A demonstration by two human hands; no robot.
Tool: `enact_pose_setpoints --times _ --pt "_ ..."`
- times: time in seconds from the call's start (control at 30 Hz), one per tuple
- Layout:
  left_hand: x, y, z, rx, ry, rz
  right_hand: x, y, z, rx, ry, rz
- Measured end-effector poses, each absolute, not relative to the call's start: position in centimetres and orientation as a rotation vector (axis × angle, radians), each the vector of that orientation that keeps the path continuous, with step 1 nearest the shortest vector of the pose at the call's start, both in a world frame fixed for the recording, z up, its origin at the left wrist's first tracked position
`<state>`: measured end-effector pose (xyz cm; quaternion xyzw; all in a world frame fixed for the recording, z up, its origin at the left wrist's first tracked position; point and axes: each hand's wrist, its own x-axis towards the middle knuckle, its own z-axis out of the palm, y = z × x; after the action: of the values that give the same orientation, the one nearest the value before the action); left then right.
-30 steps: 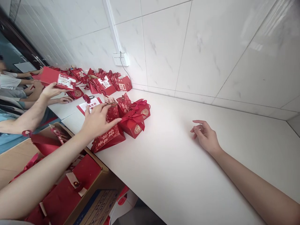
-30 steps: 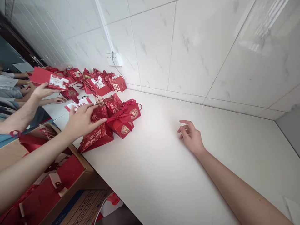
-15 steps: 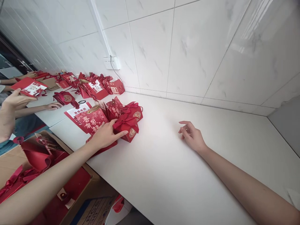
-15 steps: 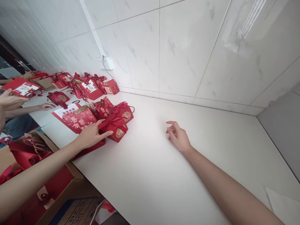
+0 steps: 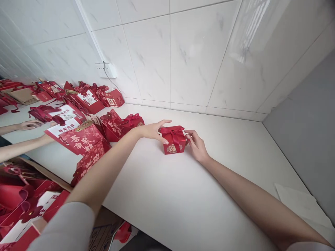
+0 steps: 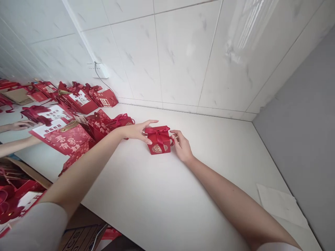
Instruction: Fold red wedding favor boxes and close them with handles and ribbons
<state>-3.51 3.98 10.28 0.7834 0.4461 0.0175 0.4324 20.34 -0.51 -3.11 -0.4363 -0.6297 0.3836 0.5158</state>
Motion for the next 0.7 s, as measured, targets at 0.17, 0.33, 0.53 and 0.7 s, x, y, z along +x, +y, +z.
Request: enact_pose_setpoints --times 0.17,0.33,0.53,0.7 --pt "-1.9 3.5 9.6 1.969 0.880 0.149 21.1 0.5 -1.8 -0.946 -1.268 1.011" --pt "-2.6 0.4 7.2 1.881 0.758 0.368 21.4 0.9 0.6 -0.828 -1.339 1.126" --pt "-3.7 -0.4 5.8 1.797 0.726 0.515 22.3 0.2 3.5 -0.775 -1.691 1.508" --pt "-3.4 -0.3 6.1 1.836 0.689 0.442 24.1 -0.1 5.4 -0.878 -1.945 1.587"
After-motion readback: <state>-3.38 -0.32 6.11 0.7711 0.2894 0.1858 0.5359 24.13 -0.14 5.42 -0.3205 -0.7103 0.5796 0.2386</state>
